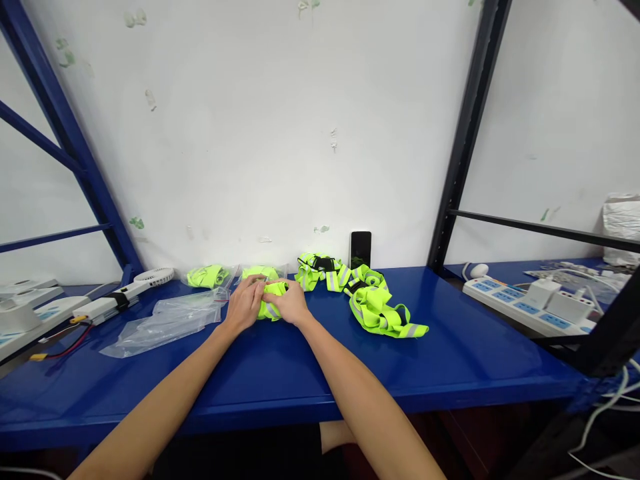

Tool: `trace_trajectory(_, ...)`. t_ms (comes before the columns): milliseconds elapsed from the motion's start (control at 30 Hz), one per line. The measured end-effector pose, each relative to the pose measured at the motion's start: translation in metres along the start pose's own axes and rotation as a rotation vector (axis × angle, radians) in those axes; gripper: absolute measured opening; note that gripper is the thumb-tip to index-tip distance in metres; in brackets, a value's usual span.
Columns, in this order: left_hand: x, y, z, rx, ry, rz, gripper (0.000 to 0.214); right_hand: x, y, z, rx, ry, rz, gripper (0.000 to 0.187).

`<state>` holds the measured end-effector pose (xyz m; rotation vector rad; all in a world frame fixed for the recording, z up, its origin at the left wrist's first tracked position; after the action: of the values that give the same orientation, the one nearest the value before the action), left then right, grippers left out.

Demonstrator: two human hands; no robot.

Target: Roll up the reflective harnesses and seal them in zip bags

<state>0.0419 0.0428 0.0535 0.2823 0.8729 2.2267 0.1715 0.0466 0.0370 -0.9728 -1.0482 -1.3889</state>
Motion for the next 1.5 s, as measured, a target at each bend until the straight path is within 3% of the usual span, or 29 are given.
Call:
trace_trajectory(100,-0.002,0.013,0.003,-0.056,-0.123,0.08,0.037,0.005,-0.003,-0.003,-0.035,0.041,-0.021,0.037)
trace_trajectory(167,0.008,0.027,0.004,-0.129,-0.115,0.121,0.037,0.002,0.003,-0.004,-0.111,0.015,-0.03,0.036)
trace_trajectory(233,0.031,0.046,0.0,-0.256,0.006,0.177,0.045,-0.006,0.016,-0.003,-0.215,-0.043,-0.054,0.034)
trace_trajectory(300,0.059,0.058,-0.006,-0.282,0.166,0.246,0.045,-0.016,0.031,-0.001,-0.288,-0.082,-0.079,0.032)
trace_trajectory(433,0.112,0.051,-0.023,0.055,0.392,0.336,0.051,-0.031,0.05,0.006,-0.341,-0.073,-0.055,0.033)
trace_trajectory(567,0.131,0.037,-0.036,0.275,0.454,0.303,0.059,-0.035,0.046,0.008,-0.301,-0.068,0.014,0.034)
trace_trajectory(667,0.122,0.036,-0.032,0.241,0.392,0.292,0.057,-0.031,0.037,0.006,-0.268,-0.091,0.088,0.034)
trace_trajectory(900,0.065,0.047,-0.013,-0.212,0.158,0.068,0.052,-0.023,0.014,-0.001,-0.156,-0.234,0.468,0.039)
trace_trajectory(967,0.048,0.046,-0.012,-0.282,0.096,0.019,0.051,-0.02,0.007,-0.003,-0.107,-0.259,0.55,0.04)
trace_trajectory(1100,0.025,0.039,-0.012,-0.286,0.008,-0.107,0.048,-0.015,-0.001,-0.006,-0.04,-0.269,0.617,0.042)
trace_trajectory(1300,0.016,0.033,-0.013,-0.285,-0.087,-0.136,0.045,-0.024,0.003,-0.003,-0.13,-0.279,0.604,0.039)
trace_trajectory(1500,0.007,0.02,-0.008,-0.082,-0.15,-0.112,0.043,-0.026,0.014,-0.001,-0.272,-0.272,0.595,0.038)
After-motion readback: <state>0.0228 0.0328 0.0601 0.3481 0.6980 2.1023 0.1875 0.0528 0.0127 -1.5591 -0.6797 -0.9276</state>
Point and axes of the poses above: each hand's wrist, its own z-axis towards the middle knuckle, its own y-axis out of the back of the hand, x = y × z, the point moved 6 cm from there along z, towards the middle knuckle, and after that the axes turned 11 degrees about -y, right-handed, at the moved point
